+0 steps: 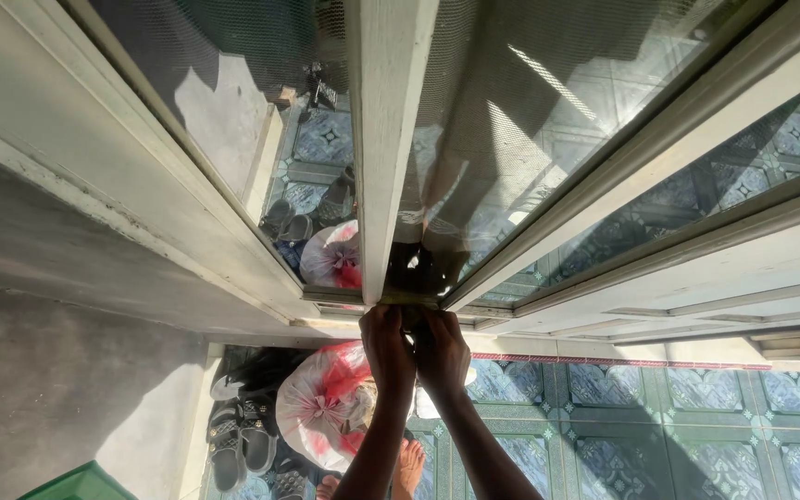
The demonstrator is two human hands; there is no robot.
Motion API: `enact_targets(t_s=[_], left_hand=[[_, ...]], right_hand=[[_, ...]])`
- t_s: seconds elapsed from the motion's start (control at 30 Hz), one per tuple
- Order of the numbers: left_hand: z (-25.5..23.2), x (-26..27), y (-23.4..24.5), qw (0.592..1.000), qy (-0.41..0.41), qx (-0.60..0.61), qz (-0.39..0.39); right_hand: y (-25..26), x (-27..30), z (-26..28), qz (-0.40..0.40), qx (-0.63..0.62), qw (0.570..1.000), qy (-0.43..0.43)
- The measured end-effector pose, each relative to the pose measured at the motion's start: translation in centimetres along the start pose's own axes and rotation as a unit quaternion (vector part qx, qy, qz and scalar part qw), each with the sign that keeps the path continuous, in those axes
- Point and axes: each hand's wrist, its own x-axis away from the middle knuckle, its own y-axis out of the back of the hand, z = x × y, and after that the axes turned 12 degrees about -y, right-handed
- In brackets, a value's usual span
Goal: Spray and wipe down individual panes of a glass door using a cleaning solution and cloth.
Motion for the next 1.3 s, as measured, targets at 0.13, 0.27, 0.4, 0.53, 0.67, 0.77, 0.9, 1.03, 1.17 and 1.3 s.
enact_targets(t_s=[0.13, 0.27, 0.4, 0.53, 0.67, 0.77, 0.9, 1.03, 1.17, 1.3], left_hand=[[4.8, 1.6, -4.0, 0.996, -0.006, 0.083, 0.039], [5.6, 2.1, -4.4, 0.953, -0.288, -0.07, 0.056], [7.1, 1.7, -4.0, 0.979, -0.174, 0.023, 0.103], [5.6, 2.1, -4.5, 0.984, -0.118, 0.097, 0.092], [-0.1, 1.5, -3.3, 0.972, -0.179, 0.118, 0.097], [-5.6, 1.3, -2.0, 0.96, -0.209, 0.15, 0.108], [-4.3, 0.9, -2.0, 0.946, -0.302, 0.074, 0.092], [4.6, 1.5, -4.1, 0.956, -0.283, 0.02, 0.078], [8.5, 2.6, -3.1, 0.963, -0.23, -0.021, 0.14], [1.1, 2.4, 4.2, 0.976, -0.028, 0.11, 0.186]], right_hand=[[1.7, 1.0, -3.4, -0.046, 0.024, 0.998, -0.019], [2.5, 0.9, -5.0, -0.037, 0.034, 0.998, -0.049], [1.3, 0.5, -6.8, -0.052, -0.066, 0.991, -0.107], [3.0, 0.3, -5.2, -0.022, -0.07, 0.989, -0.125], [6.4, -0.2, -1.2, -0.036, -0.12, 0.985, -0.114], [8.3, -0.6, 1.4, -0.093, -0.111, 0.989, -0.033], [8.2, -1.1, 1.7, -0.106, -0.096, 0.99, -0.012], [4.9, -0.6, -2.1, -0.079, -0.066, 0.994, -0.026], [3.9, 0.9, -3.0, -0.029, -0.037, 0.997, -0.061], [7.2, 1.6, 1.9, -0.004, -0.075, 0.997, 0.015]])
